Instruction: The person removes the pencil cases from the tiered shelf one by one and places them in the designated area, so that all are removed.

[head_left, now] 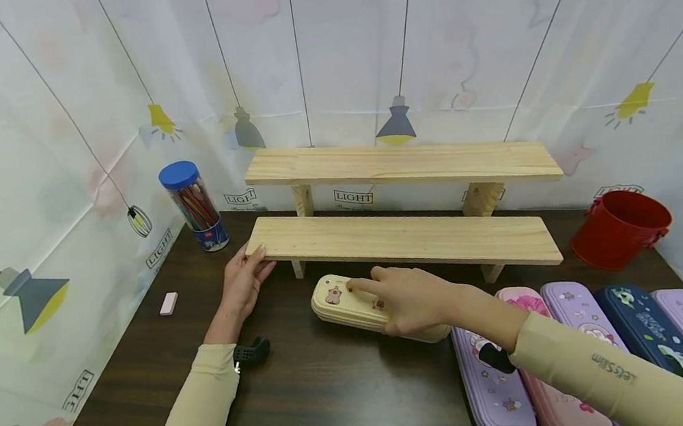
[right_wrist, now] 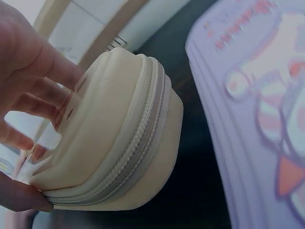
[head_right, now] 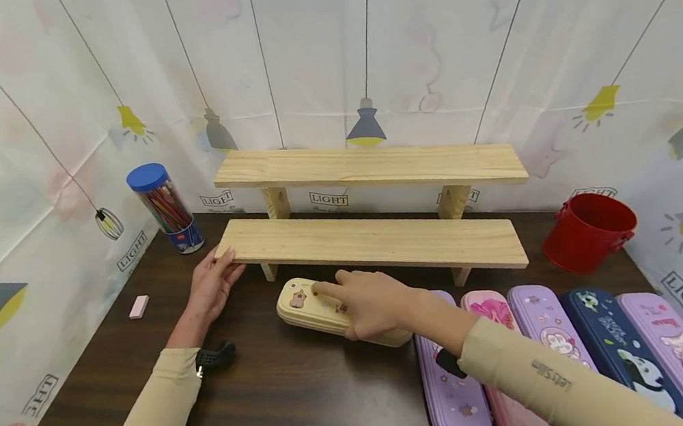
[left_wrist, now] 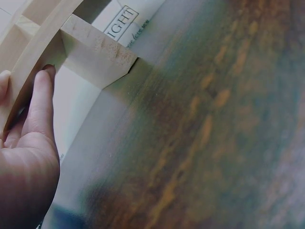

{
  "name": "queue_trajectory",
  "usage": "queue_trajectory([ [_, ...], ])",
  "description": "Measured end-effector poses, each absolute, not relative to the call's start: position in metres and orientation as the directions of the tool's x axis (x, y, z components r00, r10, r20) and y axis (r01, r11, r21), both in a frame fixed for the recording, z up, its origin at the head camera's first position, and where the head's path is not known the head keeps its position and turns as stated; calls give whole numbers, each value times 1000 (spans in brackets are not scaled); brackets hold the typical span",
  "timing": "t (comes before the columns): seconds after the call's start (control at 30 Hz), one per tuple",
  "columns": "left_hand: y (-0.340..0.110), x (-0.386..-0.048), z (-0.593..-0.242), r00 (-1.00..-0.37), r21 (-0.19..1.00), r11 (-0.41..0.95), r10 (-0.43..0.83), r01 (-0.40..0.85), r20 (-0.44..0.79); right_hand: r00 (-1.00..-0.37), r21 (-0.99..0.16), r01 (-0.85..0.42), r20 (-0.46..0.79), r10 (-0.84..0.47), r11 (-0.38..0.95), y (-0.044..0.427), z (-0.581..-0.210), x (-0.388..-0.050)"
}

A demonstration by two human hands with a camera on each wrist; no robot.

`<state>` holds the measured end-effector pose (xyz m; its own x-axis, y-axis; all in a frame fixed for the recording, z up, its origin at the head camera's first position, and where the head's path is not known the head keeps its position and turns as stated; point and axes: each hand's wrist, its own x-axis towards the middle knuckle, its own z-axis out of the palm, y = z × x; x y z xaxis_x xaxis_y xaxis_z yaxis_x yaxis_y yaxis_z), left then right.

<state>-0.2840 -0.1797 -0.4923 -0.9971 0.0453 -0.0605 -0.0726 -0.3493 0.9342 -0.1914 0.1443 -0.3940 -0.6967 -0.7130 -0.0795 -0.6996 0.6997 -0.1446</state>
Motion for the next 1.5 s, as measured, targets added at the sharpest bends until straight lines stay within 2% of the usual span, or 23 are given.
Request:
queue_trajectory([
  [0.3, -180, -284, -493, -997, 932, -356, 52, -68, -53, -751, -160, -638, -87, -655, 753, 144, -418, -186],
  [0.5, -179, -284, -493, -997, 930, -362, 48, -71, -57, -791, -191, -551, -188, -582, 812, 145, -412, -176],
  [0.63, -178, -284, -493, -997, 928, -366, 49, -70, -56, -799, -237, -504, -236, -553, 830, 148, -404, -169],
  [0.83, -177, -284, -493, -996, 931, -356, 50, -81, -67, -816, -251, -489, -208, -540, 836, 164, -399, -164],
  [1.17, -178, -284, -495, -997, 928, -364, 43, -77, -66, -809, -366, -455, -211, -548, 812, 180, -398, -158],
  [1.27, -179, -283, -496, -997, 930, -360, 43, -77, -66, -819, -339, -454, -207, -535, 824, 182, -395, -155],
  [1.5, -180, -284, -496, -997, 920, -385, 38, -78, -69, -842, -195, -485, -158, -516, 852, 185, -387, -151],
])
